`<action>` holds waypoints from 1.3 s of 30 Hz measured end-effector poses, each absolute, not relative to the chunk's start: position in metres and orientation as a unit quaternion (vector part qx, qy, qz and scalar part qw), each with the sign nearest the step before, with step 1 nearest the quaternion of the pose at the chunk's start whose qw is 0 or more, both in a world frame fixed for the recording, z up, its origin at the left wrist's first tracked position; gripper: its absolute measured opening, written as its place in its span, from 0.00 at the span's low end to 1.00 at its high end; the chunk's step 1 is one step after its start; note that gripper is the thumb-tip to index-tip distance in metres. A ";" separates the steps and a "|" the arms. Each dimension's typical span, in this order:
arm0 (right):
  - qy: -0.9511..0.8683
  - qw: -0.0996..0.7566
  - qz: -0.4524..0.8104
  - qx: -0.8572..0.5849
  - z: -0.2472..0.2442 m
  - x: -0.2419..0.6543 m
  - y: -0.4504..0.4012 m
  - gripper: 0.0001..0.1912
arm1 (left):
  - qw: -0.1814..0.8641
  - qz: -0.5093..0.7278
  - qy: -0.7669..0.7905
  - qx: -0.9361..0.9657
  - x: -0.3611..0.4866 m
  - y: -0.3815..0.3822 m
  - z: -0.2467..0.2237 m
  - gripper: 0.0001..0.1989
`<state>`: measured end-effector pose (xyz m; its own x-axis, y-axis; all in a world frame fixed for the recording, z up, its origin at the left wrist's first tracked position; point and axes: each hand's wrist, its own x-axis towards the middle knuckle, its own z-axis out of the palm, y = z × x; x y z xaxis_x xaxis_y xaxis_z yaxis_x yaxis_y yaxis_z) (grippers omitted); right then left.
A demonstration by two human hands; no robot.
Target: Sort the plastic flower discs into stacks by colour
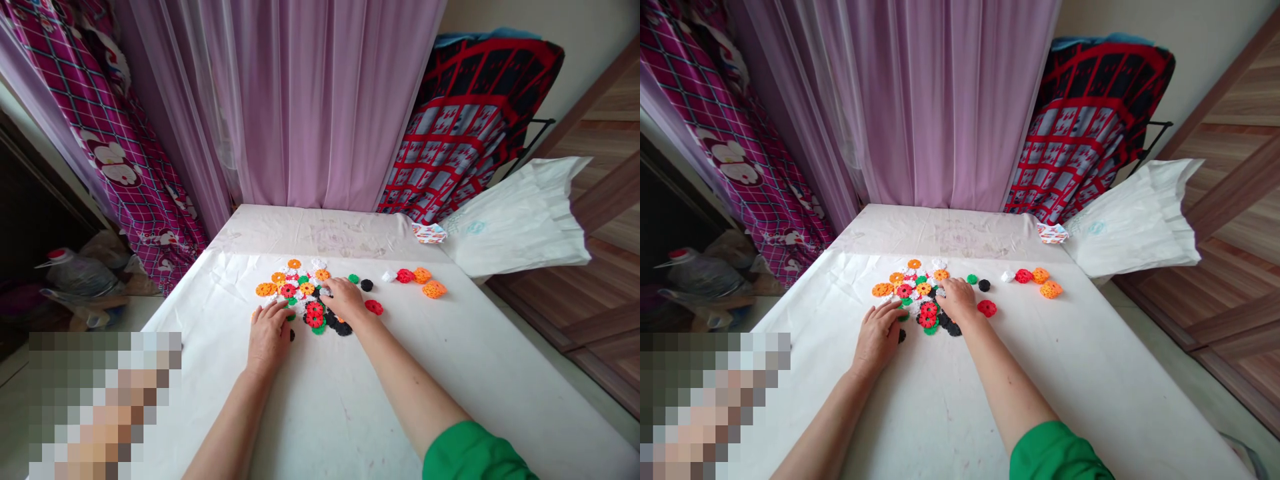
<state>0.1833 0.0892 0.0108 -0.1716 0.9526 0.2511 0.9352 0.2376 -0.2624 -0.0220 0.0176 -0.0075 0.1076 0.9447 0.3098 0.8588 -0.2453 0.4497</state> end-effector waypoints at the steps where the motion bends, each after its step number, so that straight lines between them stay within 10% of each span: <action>1: -0.763 0.183 0.026 -0.619 0.011 0.182 0.090 0.09 | 0.071 0.276 0.615 0.735 -0.021 0.017 -0.008 0.18; 15: -0.658 0.406 0.033 -0.634 0.006 0.274 -0.001 0.08 | 0.094 0.175 0.468 0.861 -0.018 0.010 -0.004 0.22; 39: -0.713 0.367 -0.032 -0.597 -0.020 0.270 -0.023 0.10 | 0.182 0.472 0.605 0.615 -0.035 0.020 -0.002 0.17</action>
<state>0.2697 -0.0233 -0.0199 -0.0184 0.8271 0.5618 0.8745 0.2856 -0.3919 -0.0347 0.0203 -0.0017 -0.1774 0.9157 0.3606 0.5716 -0.2024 0.7952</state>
